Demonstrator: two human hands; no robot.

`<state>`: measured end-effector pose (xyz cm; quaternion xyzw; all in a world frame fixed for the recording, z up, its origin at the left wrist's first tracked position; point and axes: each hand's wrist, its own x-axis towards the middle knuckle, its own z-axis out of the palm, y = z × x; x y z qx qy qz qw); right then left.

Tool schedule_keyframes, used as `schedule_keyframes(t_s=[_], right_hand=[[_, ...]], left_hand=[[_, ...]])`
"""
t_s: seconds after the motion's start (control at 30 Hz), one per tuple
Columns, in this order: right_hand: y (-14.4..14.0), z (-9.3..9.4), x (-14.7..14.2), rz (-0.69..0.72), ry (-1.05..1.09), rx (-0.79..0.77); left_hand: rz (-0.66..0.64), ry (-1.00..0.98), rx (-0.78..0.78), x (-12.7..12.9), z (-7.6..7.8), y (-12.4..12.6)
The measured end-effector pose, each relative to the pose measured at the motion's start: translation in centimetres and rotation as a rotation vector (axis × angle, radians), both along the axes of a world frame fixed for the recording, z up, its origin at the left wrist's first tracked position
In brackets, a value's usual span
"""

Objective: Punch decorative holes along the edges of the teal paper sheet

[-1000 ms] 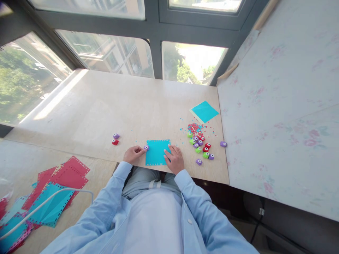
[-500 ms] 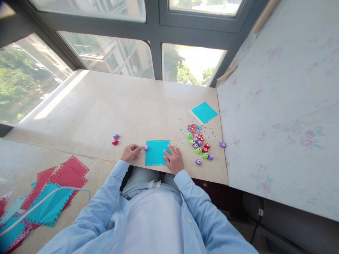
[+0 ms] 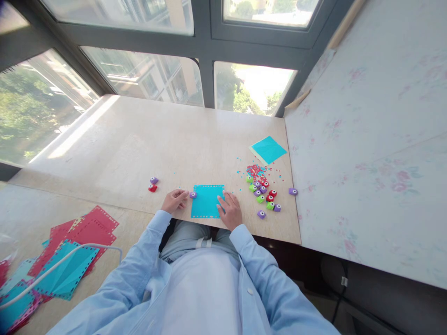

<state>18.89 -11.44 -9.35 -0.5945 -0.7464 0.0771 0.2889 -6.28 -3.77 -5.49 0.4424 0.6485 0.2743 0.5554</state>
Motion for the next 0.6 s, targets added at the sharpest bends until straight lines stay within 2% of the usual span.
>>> schedule_keyframes(t_s=[0.1, 0.27, 0.4, 0.6], right_hand=[[0.1, -0.2, 0.1, -0.009, 0.027, 0.024], [0.1, -0.2, 0.1, -0.019, 0.072, 0.029], [0.1, -0.2, 0.1, -0.030, 0.114, 0.022], [0.1, 0.1, 0.1, -0.037, 0.156, 0.013]], left_hand=[[0.015, 0.028, -0.025, 0.2, 0.6, 0.3], [-0.118, 0.145, 0.001, 0.8, 1.5, 1.2], [-0.180, 0.153, -0.066, 0.8, 1.2, 2.0], [-0.166, 0.086, -0.089, 0.3, 0.6, 2.7]])
